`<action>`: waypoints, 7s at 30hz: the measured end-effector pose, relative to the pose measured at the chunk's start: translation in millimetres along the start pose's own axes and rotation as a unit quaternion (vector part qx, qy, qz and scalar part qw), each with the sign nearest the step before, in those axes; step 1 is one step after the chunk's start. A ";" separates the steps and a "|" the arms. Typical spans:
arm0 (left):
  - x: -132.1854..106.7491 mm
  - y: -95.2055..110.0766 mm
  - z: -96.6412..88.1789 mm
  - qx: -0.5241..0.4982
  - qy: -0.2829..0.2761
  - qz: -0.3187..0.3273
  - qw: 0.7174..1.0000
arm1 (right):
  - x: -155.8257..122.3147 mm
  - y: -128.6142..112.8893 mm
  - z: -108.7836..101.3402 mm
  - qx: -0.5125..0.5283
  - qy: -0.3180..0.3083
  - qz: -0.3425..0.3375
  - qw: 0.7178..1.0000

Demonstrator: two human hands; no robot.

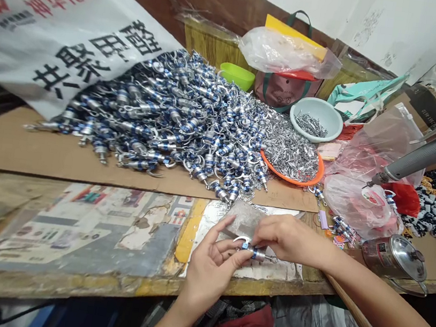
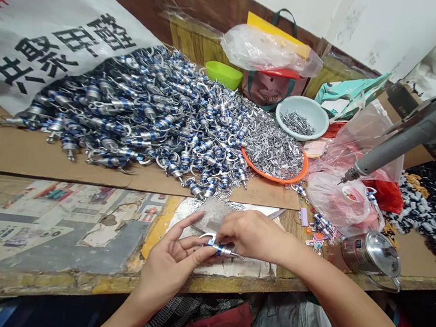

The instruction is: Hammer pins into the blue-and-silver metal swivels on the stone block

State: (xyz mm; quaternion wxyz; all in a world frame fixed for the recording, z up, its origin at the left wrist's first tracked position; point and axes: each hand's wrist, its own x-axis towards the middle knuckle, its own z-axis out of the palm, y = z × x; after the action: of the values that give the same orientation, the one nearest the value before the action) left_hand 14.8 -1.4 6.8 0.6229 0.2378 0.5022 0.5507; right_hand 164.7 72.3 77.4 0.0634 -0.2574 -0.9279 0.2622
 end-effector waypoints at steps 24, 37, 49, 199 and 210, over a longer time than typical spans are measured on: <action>-2.3 3.4 0.1 -0.009 -0.009 -0.002 1.000 | 5.7 -7.9 62.4 0.073 0.364 0.034 0.928; 4.5 3.3 -4.2 0.019 -0.019 -0.015 1.000 | -120.9 22.6 64.2 -0.107 0.206 0.380 0.895; 3.6 3.8 -4.8 0.026 -0.025 -0.007 0.999 | -89.4 -30.3 37.9 -0.186 0.195 0.126 0.955; 5.9 7.6 -11.8 0.038 -0.027 -0.021 0.999 | -11.6 -7.0 42.7 -0.150 0.214 -0.014 0.965; 2.8 8.8 -6.9 0.010 -0.031 -0.018 0.999 | -3.5 -26.0 40.7 0.170 0.268 0.176 0.932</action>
State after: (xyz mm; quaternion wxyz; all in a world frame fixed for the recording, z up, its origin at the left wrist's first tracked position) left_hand 4.4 1.9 10.6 0.6452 0.2520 0.4925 0.5270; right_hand 145.9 33.1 56.2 0.3058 -0.4627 -0.7576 0.3441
